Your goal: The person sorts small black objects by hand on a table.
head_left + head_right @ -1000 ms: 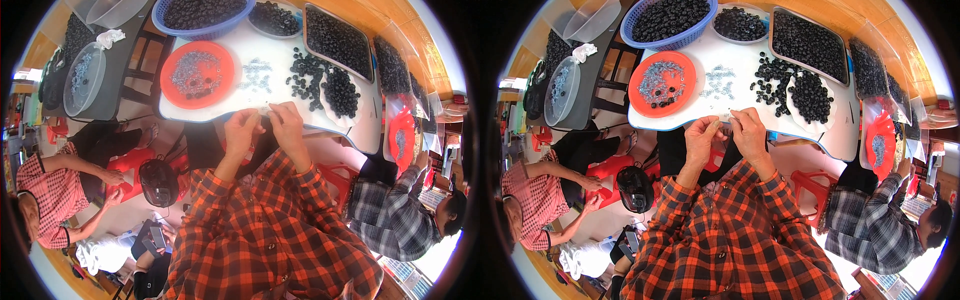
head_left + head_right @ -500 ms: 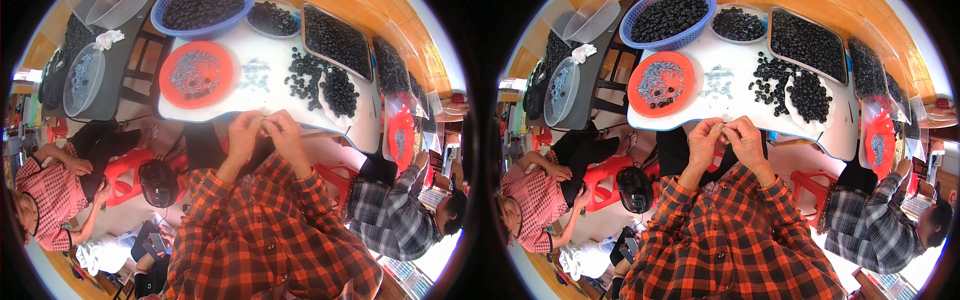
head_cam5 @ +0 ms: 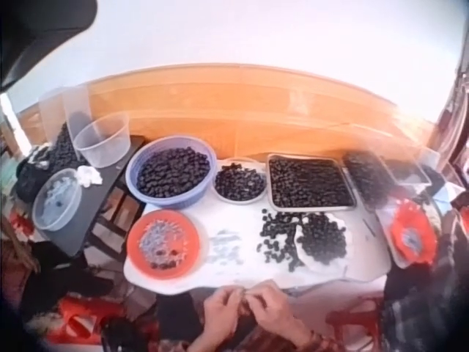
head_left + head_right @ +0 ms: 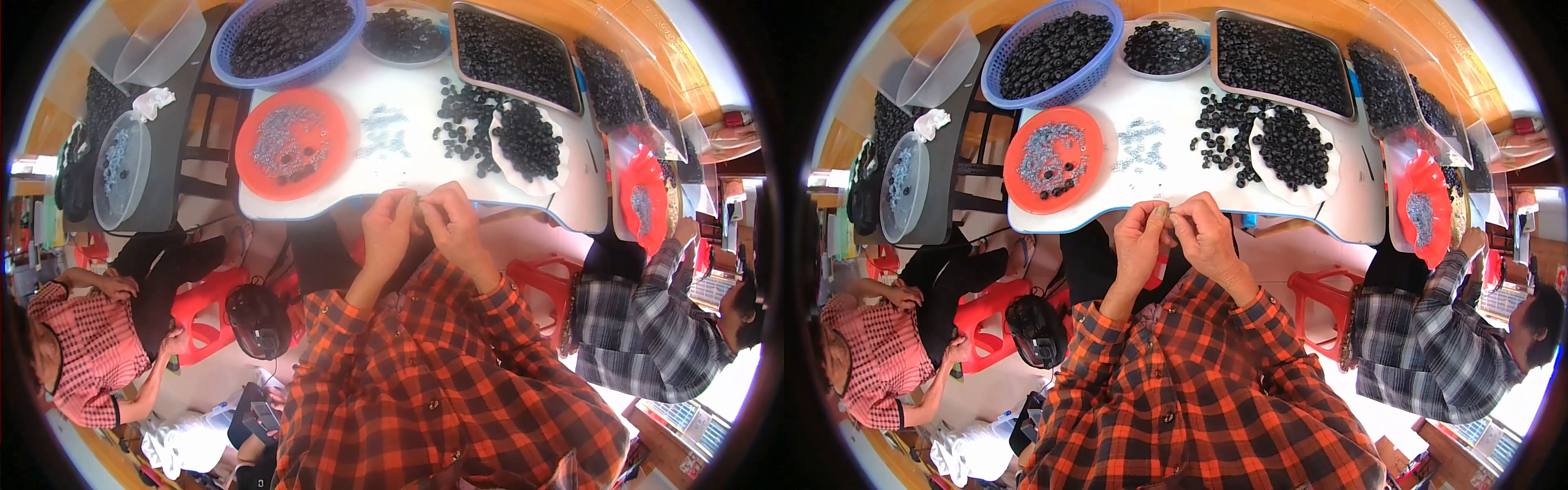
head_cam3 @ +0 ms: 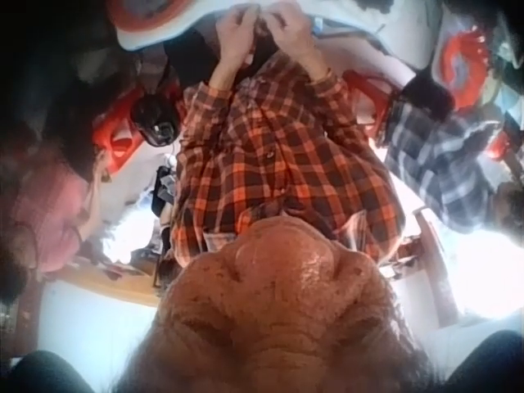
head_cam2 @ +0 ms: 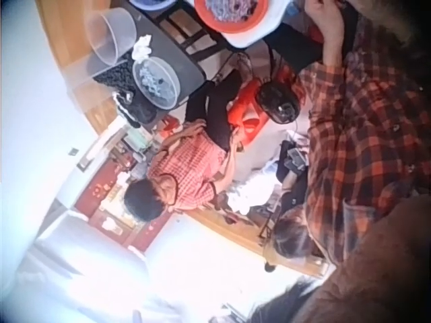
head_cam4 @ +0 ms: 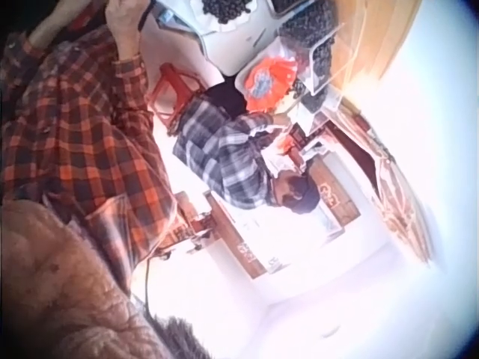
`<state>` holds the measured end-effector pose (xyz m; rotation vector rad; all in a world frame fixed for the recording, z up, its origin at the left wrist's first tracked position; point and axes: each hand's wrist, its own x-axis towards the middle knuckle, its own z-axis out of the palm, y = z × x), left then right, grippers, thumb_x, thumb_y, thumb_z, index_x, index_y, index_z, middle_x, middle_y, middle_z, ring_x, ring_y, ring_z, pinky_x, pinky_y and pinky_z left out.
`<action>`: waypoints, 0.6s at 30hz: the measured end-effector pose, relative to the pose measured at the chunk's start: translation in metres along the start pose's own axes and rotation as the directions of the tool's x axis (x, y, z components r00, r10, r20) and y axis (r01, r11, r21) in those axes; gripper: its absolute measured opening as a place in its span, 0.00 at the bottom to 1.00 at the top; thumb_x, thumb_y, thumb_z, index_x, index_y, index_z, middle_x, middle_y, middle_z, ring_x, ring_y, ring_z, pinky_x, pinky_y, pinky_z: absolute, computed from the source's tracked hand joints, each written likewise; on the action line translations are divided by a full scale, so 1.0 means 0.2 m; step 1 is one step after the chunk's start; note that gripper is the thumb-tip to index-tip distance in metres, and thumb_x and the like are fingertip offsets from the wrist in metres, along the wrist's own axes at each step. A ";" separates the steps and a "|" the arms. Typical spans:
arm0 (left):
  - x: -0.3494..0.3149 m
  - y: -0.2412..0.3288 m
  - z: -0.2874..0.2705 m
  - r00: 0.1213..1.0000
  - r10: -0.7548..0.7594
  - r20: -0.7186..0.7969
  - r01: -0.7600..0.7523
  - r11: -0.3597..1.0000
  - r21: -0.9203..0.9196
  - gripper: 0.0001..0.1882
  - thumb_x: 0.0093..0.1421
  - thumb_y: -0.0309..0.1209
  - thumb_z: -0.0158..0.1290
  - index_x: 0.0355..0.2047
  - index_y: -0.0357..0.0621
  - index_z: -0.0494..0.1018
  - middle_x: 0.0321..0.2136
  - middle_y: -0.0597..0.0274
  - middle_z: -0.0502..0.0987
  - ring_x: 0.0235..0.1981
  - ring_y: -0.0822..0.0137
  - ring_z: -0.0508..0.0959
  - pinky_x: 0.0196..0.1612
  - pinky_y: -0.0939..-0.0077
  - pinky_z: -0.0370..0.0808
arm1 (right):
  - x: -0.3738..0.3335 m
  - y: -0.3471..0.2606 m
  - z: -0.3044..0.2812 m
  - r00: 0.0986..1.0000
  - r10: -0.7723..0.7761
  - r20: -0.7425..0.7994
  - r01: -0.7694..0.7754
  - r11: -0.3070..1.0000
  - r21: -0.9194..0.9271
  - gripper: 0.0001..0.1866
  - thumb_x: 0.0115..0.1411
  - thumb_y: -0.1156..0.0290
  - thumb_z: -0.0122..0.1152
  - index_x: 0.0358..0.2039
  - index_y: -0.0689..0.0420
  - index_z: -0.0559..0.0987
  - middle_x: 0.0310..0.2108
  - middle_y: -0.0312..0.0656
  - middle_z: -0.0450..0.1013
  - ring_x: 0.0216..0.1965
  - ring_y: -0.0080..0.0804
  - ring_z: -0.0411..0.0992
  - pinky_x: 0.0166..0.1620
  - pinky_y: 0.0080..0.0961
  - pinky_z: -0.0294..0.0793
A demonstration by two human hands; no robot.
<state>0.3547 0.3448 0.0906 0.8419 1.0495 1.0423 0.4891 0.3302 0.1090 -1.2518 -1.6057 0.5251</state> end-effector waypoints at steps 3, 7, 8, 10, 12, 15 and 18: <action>0.01 0.01 0.06 0.997 0.048 -0.062 -0.039 0.990 0.135 0.06 0.62 0.28 0.54 0.37 0.38 0.76 0.23 0.63 0.76 0.23 0.73 0.76 0.26 0.79 0.72 | 0.00 0.02 -0.07 0.995 0.049 -0.083 -0.053 0.997 -0.052 0.04 0.56 0.81 0.61 0.31 0.61 0.75 0.29 0.41 0.69 0.24 0.27 0.71 0.26 0.22 0.71; 0.10 0.05 0.16 0.790 0.587 0.177 -0.557 0.567 0.607 0.03 0.58 0.25 0.56 0.33 0.40 0.75 0.25 0.58 0.73 0.25 0.62 0.74 0.27 0.70 0.72 | -0.01 0.06 -0.15 0.978 0.102 -0.181 -0.120 0.989 -0.090 0.04 0.56 0.81 0.62 0.31 0.61 0.75 0.29 0.40 0.69 0.24 0.25 0.71 0.27 0.21 0.71; 0.12 0.06 0.19 0.768 0.595 0.236 -0.587 0.508 0.631 0.03 0.56 0.26 0.56 0.32 0.43 0.74 0.28 0.54 0.72 0.29 0.52 0.76 0.29 0.64 0.73 | -0.02 0.08 -0.17 0.972 0.109 -0.206 -0.130 0.987 -0.094 0.04 0.56 0.81 0.62 0.31 0.62 0.75 0.29 0.40 0.69 0.23 0.25 0.71 0.27 0.21 0.71; 0.17 0.04 0.25 0.737 0.622 0.265 -0.610 0.443 0.657 0.04 0.55 0.26 0.56 0.31 0.44 0.74 0.27 0.55 0.71 0.29 0.53 0.75 0.29 0.62 0.73 | -0.04 0.10 -0.18 0.965 0.114 -0.234 -0.140 0.986 -0.096 0.04 0.56 0.81 0.62 0.31 0.62 0.74 0.29 0.40 0.70 0.23 0.25 0.71 0.27 0.21 0.71; 0.24 0.04 0.31 0.682 0.661 0.314 -0.639 0.328 0.696 0.04 0.53 0.27 0.57 0.30 0.45 0.74 0.28 0.58 0.70 0.32 0.55 0.74 0.30 0.62 0.72 | -0.05 0.12 -0.19 0.952 0.152 -0.267 -0.178 0.981 -0.075 0.04 0.56 0.81 0.62 0.31 0.62 0.74 0.29 0.41 0.70 0.23 0.25 0.71 0.27 0.21 0.71; 0.30 0.03 0.38 0.639 0.686 0.347 -0.643 0.229 0.730 0.04 0.51 0.27 0.56 0.28 0.45 0.73 0.27 0.59 0.69 0.32 0.55 0.74 0.29 0.63 0.72 | -0.06 0.12 -0.21 0.951 0.138 -0.277 -0.167 0.982 -0.084 0.05 0.56 0.82 0.61 0.31 0.63 0.74 0.29 0.41 0.69 0.24 0.26 0.71 0.27 0.21 0.71; 0.35 -0.01 0.41 0.702 0.595 0.391 -0.567 0.135 0.813 0.08 0.50 0.29 0.61 0.30 0.44 0.75 0.28 0.60 0.70 0.33 0.58 0.74 0.31 0.65 0.73 | -0.09 0.15 -0.22 0.955 0.105 -0.279 -0.142 0.983 -0.115 0.05 0.56 0.83 0.61 0.31 0.63 0.74 0.29 0.42 0.70 0.24 0.26 0.71 0.27 0.22 0.71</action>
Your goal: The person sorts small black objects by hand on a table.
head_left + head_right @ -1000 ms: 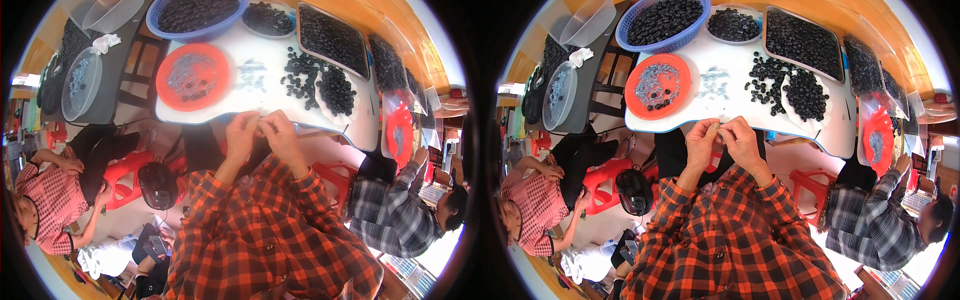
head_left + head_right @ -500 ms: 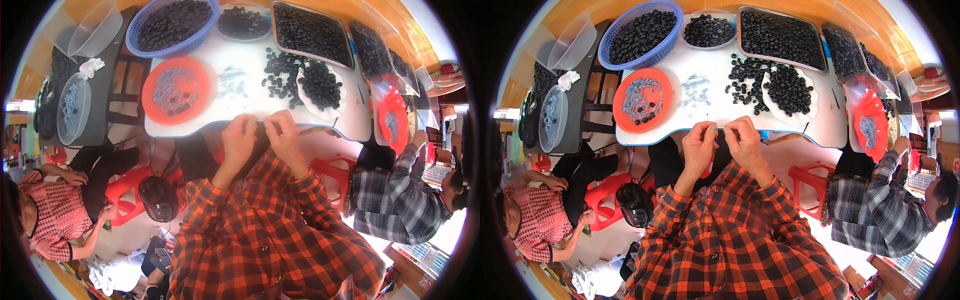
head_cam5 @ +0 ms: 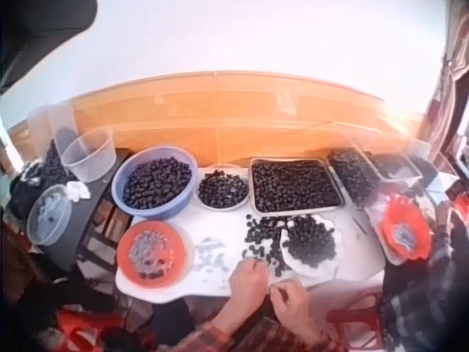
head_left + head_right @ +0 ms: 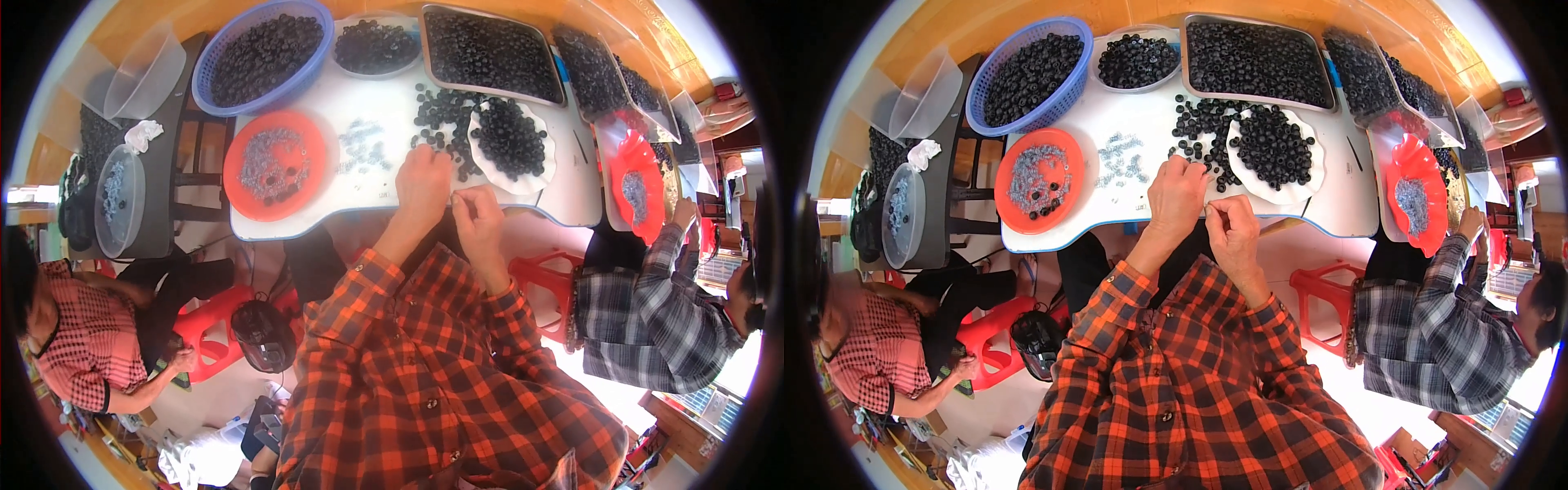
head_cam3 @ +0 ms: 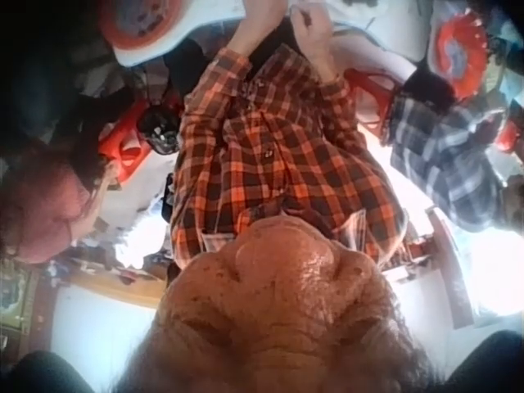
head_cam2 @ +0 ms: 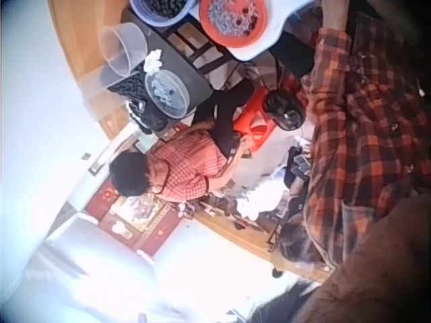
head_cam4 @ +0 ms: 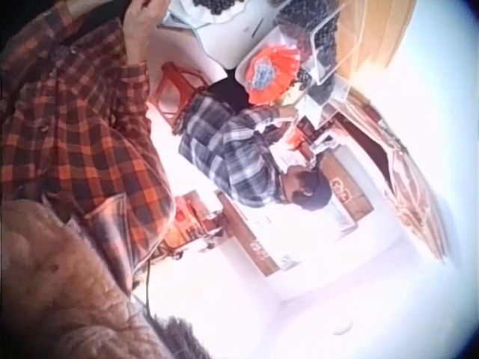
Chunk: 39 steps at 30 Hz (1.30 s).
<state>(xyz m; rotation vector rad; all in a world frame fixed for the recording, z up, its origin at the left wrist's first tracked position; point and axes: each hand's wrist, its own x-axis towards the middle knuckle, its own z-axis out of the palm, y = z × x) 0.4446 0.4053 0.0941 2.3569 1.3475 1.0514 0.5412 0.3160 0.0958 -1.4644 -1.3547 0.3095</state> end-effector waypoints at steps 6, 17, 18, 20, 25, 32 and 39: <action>-0.02 0.02 0.04 0.993 0.110 -0.037 -0.107 0.992 0.064 0.05 0.44 0.27 0.54 0.23 0.43 0.69 0.26 0.57 0.67 0.30 0.56 0.72 0.28 0.65 0.71 | -0.03 0.04 0.00 0.996 0.091 -0.016 -0.090 0.995 0.048 0.05 0.56 0.83 0.60 0.32 0.63 0.74 0.30 0.42 0.71 0.24 0.27 0.72 0.28 0.22 0.73; -0.13 -0.02 -0.09 0.990 -0.119 0.077 0.140 0.903 -0.406 0.09 0.57 0.23 0.54 0.39 0.35 0.73 0.34 0.53 0.73 0.33 0.53 0.78 0.34 0.67 0.76 | -0.01 0.00 0.01 0.995 0.095 0.016 -0.095 0.995 0.016 0.04 0.57 0.81 0.61 0.32 0.63 0.75 0.30 0.42 0.70 0.24 0.26 0.71 0.28 0.21 0.72; -0.15 -0.04 -0.11 0.990 -0.132 0.049 0.138 0.832 -0.537 0.11 0.61 0.23 0.53 0.44 0.34 0.74 0.37 0.55 0.75 0.31 0.59 0.81 0.36 0.72 0.80 | -0.02 0.00 0.02 0.994 0.111 0.016 -0.112 0.994 0.018 0.04 0.57 0.81 0.62 0.32 0.63 0.75 0.30 0.41 0.70 0.24 0.26 0.71 0.27 0.21 0.72; -0.19 -0.06 -0.18 0.916 -0.281 0.288 0.388 0.431 -0.815 0.11 0.63 0.23 0.51 0.45 0.33 0.74 0.40 0.54 0.75 0.33 0.60 0.82 0.40 0.71 0.81 | -0.01 -0.01 0.03 0.997 0.079 0.010 -0.079 0.997 0.017 0.04 0.57 0.81 0.62 0.32 0.63 0.75 0.29 0.41 0.70 0.24 0.26 0.71 0.28 0.21 0.72; -0.24 -0.09 -0.35 0.783 -0.270 0.560 0.479 -0.312 -0.820 0.12 0.66 0.21 0.46 0.48 0.28 0.71 0.46 0.46 0.75 0.43 0.54 0.80 0.49 0.63 0.80 | 0.00 -0.05 0.05 0.998 0.059 0.022 -0.060 0.997 0.050 0.04 0.57 0.81 0.62 0.31 0.62 0.75 0.29 0.40 0.70 0.24 0.24 0.71 0.28 0.19 0.71; -0.33 -0.15 -0.41 0.841 -0.230 0.489 0.373 -0.408 -0.834 0.14 0.67 0.22 0.44 0.51 0.28 0.69 0.48 0.44 0.74 0.49 0.50 0.78 0.52 0.60 0.79 | 0.00 -0.12 0.08 0.946 0.274 0.176 -0.310 0.922 0.232 0.03 0.59 0.80 0.61 0.31 0.63 0.75 0.29 0.34 0.70 0.25 0.16 0.68 0.28 0.15 0.68; -0.35 -0.16 -0.42 0.838 -0.250 0.485 0.309 -0.515 -0.799 0.15 0.67 0.23 0.44 0.53 0.29 0.67 0.48 0.43 0.73 0.52 0.50 0.76 0.55 0.61 0.77 | 0.01 -0.20 0.09 0.894 0.365 0.261 -0.436 0.843 0.315 0.02 0.61 0.78 0.59 0.31 0.63 0.76 0.29 0.32 0.69 0.24 0.14 0.67 0.27 0.13 0.66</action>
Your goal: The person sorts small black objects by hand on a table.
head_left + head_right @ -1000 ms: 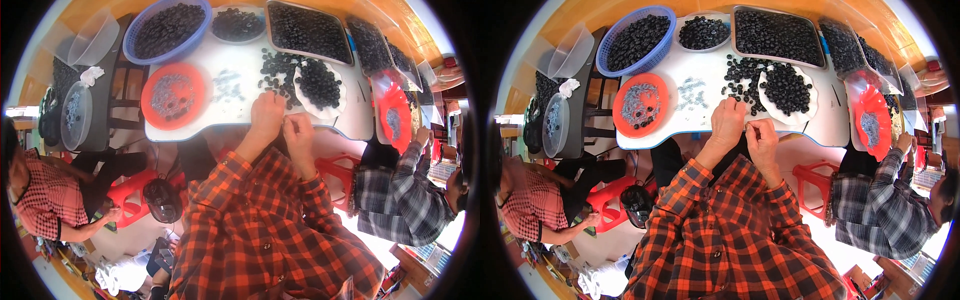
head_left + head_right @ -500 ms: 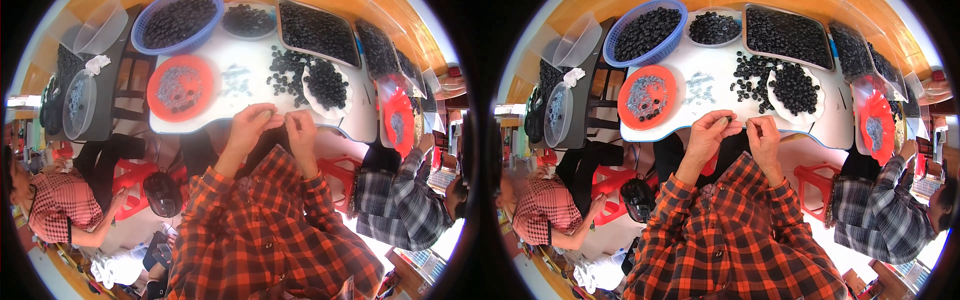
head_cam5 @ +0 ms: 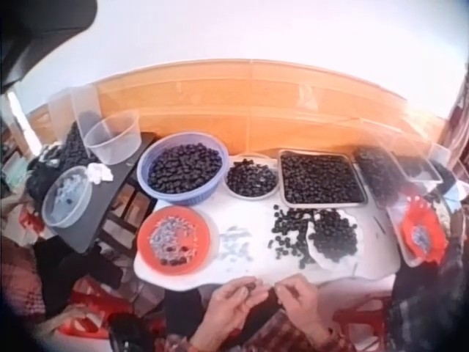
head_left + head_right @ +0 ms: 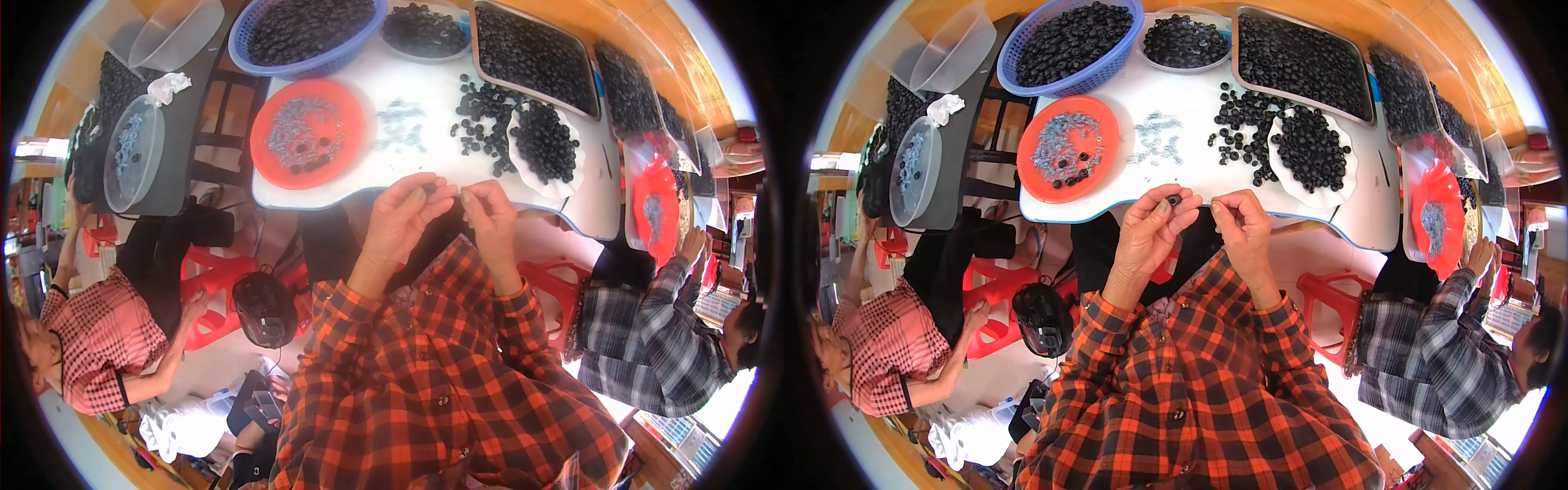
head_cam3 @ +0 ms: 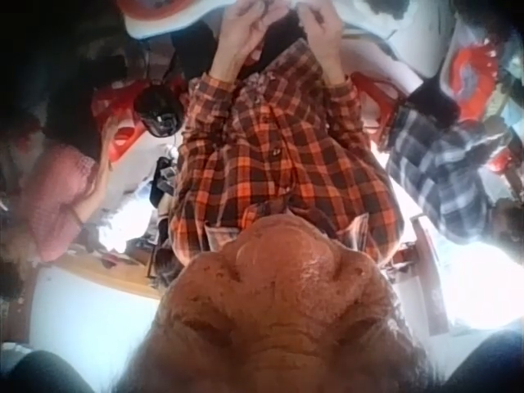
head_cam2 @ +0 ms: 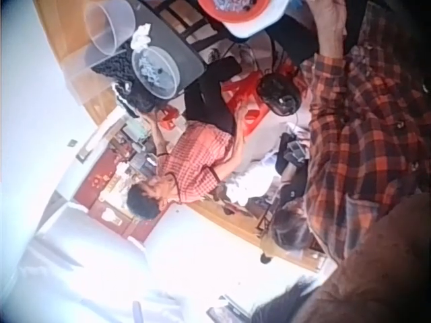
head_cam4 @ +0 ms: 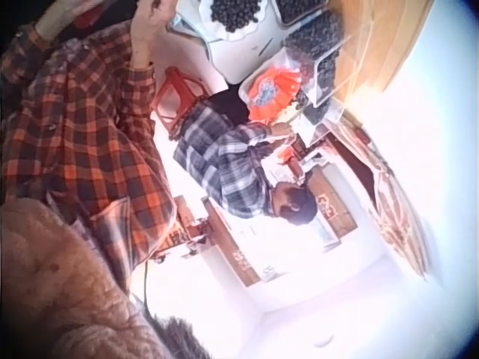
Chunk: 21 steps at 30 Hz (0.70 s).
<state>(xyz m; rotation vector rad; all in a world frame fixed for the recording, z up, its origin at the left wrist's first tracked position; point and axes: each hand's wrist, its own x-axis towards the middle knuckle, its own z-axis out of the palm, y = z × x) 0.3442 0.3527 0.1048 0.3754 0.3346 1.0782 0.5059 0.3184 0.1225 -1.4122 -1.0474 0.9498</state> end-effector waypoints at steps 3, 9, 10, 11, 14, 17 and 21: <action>-0.01 -0.01 -0.02 0.999 -0.008 -0.036 0.006 0.998 -0.057 0.14 0.68 0.23 0.44 0.52 0.30 0.67 0.47 0.44 0.74 0.51 0.51 0.76 0.54 0.63 0.78 | -0.01 -0.01 -0.01 0.999 0.034 0.035 -0.036 0.998 0.049 0.03 0.61 0.77 0.59 0.32 0.63 0.76 0.29 0.32 0.69 0.23 0.15 0.67 0.26 0.13 0.66; -0.01 -0.01 -0.09 0.999 -0.028 -0.022 0.024 0.989 -0.147 0.13 0.68 0.26 0.46 0.50 0.32 0.68 0.44 0.46 0.76 0.47 0.57 0.79 0.49 0.68 0.81 | -0.01 -0.05 0.04 0.996 0.019 0.083 -0.026 0.996 0.084 0.03 0.62 0.77 0.59 0.33 0.63 0.77 0.30 0.32 0.69 0.24 0.14 0.67 0.26 0.12 0.66; -0.01 -0.01 -0.10 0.999 -0.024 -0.023 0.020 0.985 -0.169 0.14 0.67 0.27 0.47 0.50 0.32 0.68 0.43 0.46 0.76 0.45 0.58 0.80 0.47 0.69 0.81 | -0.01 -0.05 0.04 0.996 0.020 0.085 -0.027 0.996 0.083 0.03 0.62 0.77 0.59 0.33 0.63 0.77 0.30 0.32 0.69 0.24 0.14 0.67 0.26 0.12 0.66; -0.01 -0.02 -0.10 0.999 -0.023 -0.024 0.019 0.985 -0.171 0.14 0.67 0.27 0.47 0.50 0.32 0.68 0.43 0.46 0.76 0.45 0.58 0.80 0.47 0.69 0.81 | -0.02 -0.05 0.05 0.996 0.016 0.084 -0.023 0.996 0.085 0.03 0.62 0.77 0.59 0.33 0.63 0.77 0.30 0.32 0.69 0.23 0.14 0.67 0.26 0.12 0.66; -0.01 -0.03 -0.10 0.998 -0.023 -0.065 0.009 0.980 -0.201 0.13 0.67 0.27 0.48 0.49 0.32 0.69 0.43 0.46 0.77 0.45 0.58 0.80 0.46 0.71 0.82 | -0.02 -0.06 0.06 0.996 0.007 0.092 -0.015 0.997 0.081 0.03 0.62 0.77 0.59 0.33 0.63 0.77 0.30 0.32 0.69 0.23 0.14 0.67 0.26 0.12 0.66; -0.01 -0.03 -0.09 0.994 -0.037 -0.105 0.013 0.974 -0.224 0.12 0.67 0.26 0.48 0.48 0.32 0.69 0.44 0.46 0.76 0.45 0.59 0.80 0.46 0.72 0.82 | -0.02 -0.06 0.06 0.995 0.004 0.104 -0.012 0.997 0.081 0.02 0.62 0.77 0.59 0.33 0.63 0.77 0.30 0.32 0.69 0.23 0.14 0.66 0.26 0.12 0.66; -0.01 -0.05 -0.10 0.998 -0.036 -0.055 0.021 0.966 -0.257 0.11 0.66 0.24 0.48 0.47 0.31 0.69 0.45 0.46 0.76 0.47 0.57 0.80 0.48 0.71 0.81 | -0.02 -0.06 0.06 0.994 0.043 0.098 -0.052 0.994 0.093 0.02 0.62 0.78 0.58 0.34 0.63 0.77 0.31 0.33 0.69 0.23 0.14 0.67 0.25 0.12 0.66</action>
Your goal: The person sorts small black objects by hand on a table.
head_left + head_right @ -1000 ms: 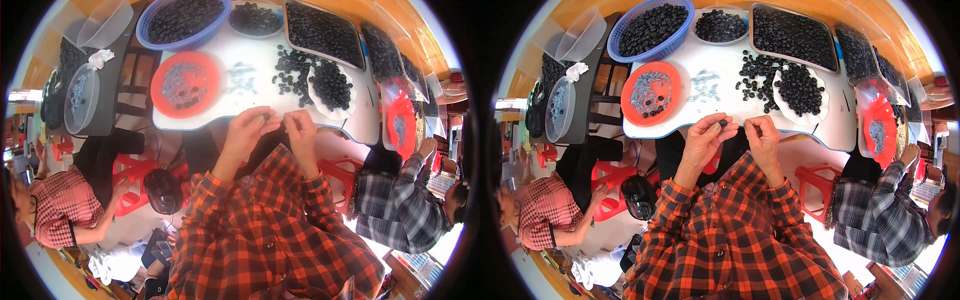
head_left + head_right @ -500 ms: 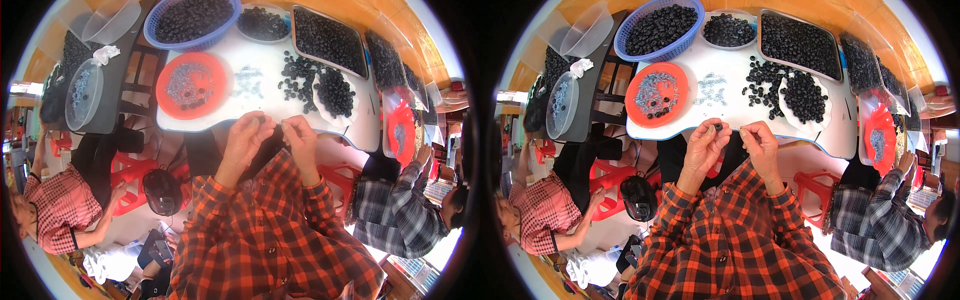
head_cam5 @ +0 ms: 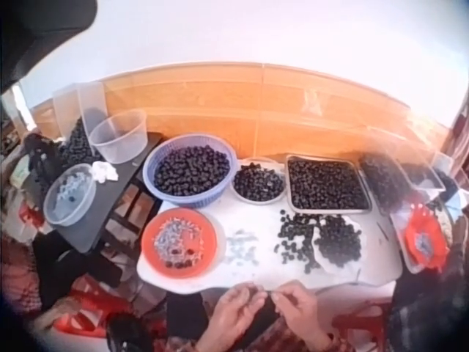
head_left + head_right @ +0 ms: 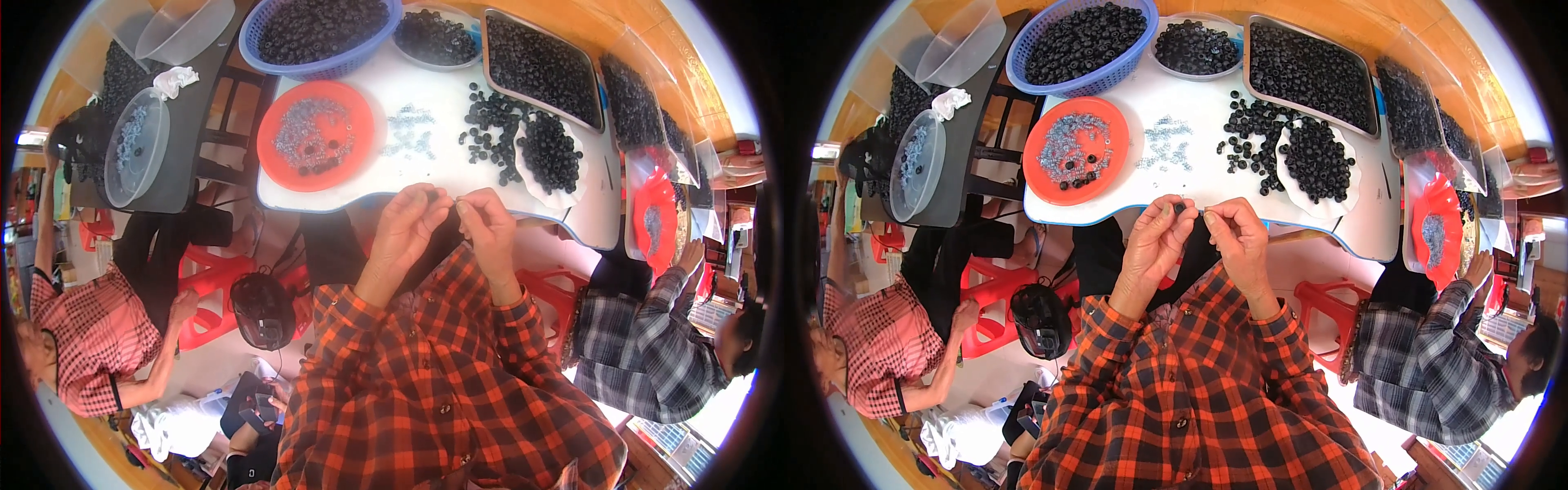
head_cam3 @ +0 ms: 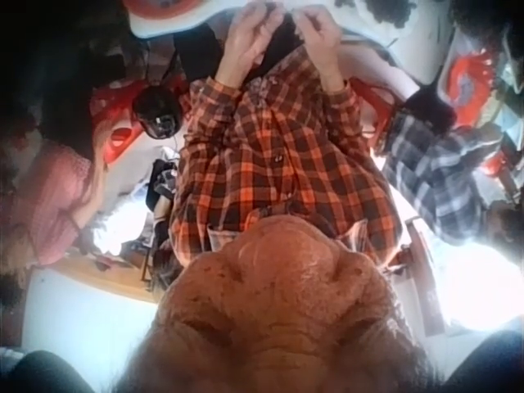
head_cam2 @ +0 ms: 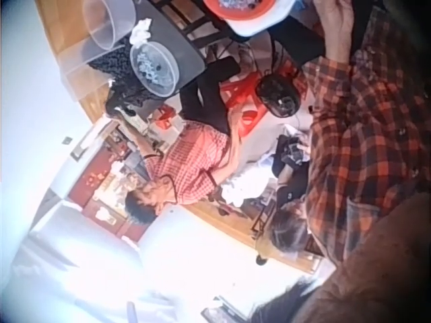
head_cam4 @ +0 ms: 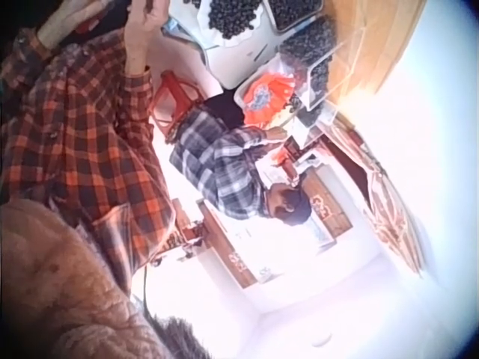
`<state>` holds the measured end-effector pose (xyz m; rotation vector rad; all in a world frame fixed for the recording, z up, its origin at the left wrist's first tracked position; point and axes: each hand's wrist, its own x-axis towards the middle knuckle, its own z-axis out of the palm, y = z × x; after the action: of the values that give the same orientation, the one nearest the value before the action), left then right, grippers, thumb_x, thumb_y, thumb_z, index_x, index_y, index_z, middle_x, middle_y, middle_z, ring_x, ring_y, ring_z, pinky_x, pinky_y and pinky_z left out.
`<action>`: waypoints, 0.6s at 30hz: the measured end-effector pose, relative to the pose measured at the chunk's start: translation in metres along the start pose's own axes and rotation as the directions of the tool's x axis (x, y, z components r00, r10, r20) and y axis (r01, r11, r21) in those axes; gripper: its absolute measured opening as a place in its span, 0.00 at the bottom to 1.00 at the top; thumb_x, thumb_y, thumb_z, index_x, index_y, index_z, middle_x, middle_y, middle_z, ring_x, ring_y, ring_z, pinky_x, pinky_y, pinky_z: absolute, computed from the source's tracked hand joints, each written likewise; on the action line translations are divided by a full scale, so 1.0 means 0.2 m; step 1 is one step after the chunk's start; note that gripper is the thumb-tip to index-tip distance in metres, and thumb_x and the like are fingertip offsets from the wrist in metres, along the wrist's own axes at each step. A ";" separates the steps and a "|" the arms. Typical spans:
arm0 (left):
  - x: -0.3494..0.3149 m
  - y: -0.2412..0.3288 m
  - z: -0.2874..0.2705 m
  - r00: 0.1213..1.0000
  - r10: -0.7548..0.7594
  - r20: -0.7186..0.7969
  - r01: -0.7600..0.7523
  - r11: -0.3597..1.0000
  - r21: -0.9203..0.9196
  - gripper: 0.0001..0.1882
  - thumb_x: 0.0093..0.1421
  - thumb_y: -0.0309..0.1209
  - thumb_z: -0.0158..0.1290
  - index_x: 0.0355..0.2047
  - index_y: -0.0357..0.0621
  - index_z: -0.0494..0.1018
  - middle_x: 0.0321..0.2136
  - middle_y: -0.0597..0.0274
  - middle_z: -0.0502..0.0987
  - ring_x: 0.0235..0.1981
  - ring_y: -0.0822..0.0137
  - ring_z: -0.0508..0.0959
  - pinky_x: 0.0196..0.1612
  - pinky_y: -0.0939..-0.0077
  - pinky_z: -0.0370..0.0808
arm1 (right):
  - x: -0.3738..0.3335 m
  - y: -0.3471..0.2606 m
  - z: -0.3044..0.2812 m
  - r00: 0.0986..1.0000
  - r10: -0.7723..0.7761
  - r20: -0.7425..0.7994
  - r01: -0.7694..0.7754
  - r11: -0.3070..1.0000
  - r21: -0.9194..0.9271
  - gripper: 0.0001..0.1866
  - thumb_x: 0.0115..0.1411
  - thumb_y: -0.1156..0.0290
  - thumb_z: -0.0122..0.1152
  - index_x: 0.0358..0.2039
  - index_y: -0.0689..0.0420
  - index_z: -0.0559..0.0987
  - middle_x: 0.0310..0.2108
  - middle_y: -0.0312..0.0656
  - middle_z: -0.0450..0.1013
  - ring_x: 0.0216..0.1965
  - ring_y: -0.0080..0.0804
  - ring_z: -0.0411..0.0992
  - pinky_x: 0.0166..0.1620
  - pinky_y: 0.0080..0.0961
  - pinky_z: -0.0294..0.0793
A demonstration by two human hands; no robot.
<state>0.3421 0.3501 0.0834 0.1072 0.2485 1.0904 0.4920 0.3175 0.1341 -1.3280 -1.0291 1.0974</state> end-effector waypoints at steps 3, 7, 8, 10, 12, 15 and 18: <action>-0.01 0.00 0.02 1.000 0.020 -0.004 -0.020 0.999 0.040 0.12 0.66 0.23 0.48 0.48 0.31 0.69 0.46 0.46 0.75 0.49 0.56 0.78 0.50 0.69 0.80 | 0.00 0.00 0.00 1.000 -0.022 -0.004 0.022 1.000 0.015 0.02 0.62 0.78 0.58 0.34 0.63 0.77 0.31 0.33 0.69 0.24 0.14 0.67 0.26 0.12 0.66; -0.01 0.00 0.03 0.998 0.050 -0.024 -0.046 0.991 0.125 0.13 0.66 0.22 0.47 0.50 0.30 0.70 0.49 0.45 0.73 0.52 0.54 0.76 0.54 0.68 0.78 | 0.00 0.00 0.00 0.999 -0.046 -0.012 0.046 0.999 0.013 0.02 0.62 0.77 0.59 0.34 0.62 0.77 0.32 0.33 0.68 0.24 0.14 0.67 0.25 0.12 0.66; -0.02 0.00 0.03 0.998 0.049 -0.025 -0.046 0.991 0.123 0.13 0.66 0.22 0.47 0.50 0.30 0.70 0.49 0.45 0.73 0.52 0.54 0.76 0.54 0.68 0.78 | 0.00 0.00 0.00 0.998 -0.069 -0.010 0.069 0.998 0.009 0.02 0.62 0.77 0.59 0.34 0.62 0.77 0.32 0.33 0.68 0.24 0.15 0.67 0.26 0.11 0.66; -0.02 0.00 0.06 0.997 0.067 -0.045 -0.057 0.982 0.181 0.14 0.66 0.22 0.47 0.51 0.30 0.70 0.51 0.45 0.73 0.53 0.53 0.75 0.56 0.67 0.77 | 0.00 0.00 0.00 0.996 -0.091 -0.009 0.091 0.996 0.004 0.02 0.62 0.77 0.59 0.34 0.62 0.77 0.32 0.33 0.68 0.24 0.15 0.67 0.26 0.11 0.66; -0.02 0.00 0.07 0.997 0.071 -0.038 -0.062 0.979 0.194 0.14 0.66 0.21 0.47 0.50 0.30 0.70 0.51 0.45 0.72 0.54 0.53 0.75 0.56 0.67 0.76 | 0.01 0.01 0.00 0.991 -0.134 -0.017 0.134 0.991 -0.002 0.02 0.62 0.77 0.59 0.35 0.62 0.77 0.32 0.33 0.68 0.24 0.14 0.67 0.26 0.11 0.66; -0.02 -0.01 0.06 0.996 0.080 -0.032 -0.072 0.975 0.209 0.14 0.65 0.21 0.47 0.50 0.29 0.71 0.51 0.45 0.72 0.54 0.53 0.74 0.57 0.67 0.75 | 0.01 0.00 0.00 0.990 -0.136 -0.030 0.137 0.990 0.021 0.02 0.62 0.78 0.59 0.35 0.62 0.77 0.33 0.33 0.69 0.24 0.14 0.67 0.26 0.11 0.66; -0.02 -0.02 0.05 0.996 0.079 -0.031 -0.071 0.976 0.207 0.14 0.65 0.20 0.47 0.50 0.29 0.71 0.51 0.45 0.73 0.53 0.53 0.75 0.57 0.67 0.75 | 0.00 -0.01 0.00 0.989 -0.146 -0.026 0.147 0.989 0.032 0.02 0.62 0.78 0.58 0.36 0.62 0.77 0.33 0.34 0.69 0.24 0.14 0.67 0.26 0.11 0.66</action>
<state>0.3461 0.3459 0.0930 0.2826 0.3947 1.1406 0.4915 0.3177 0.1355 -1.2161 -1.0683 0.9824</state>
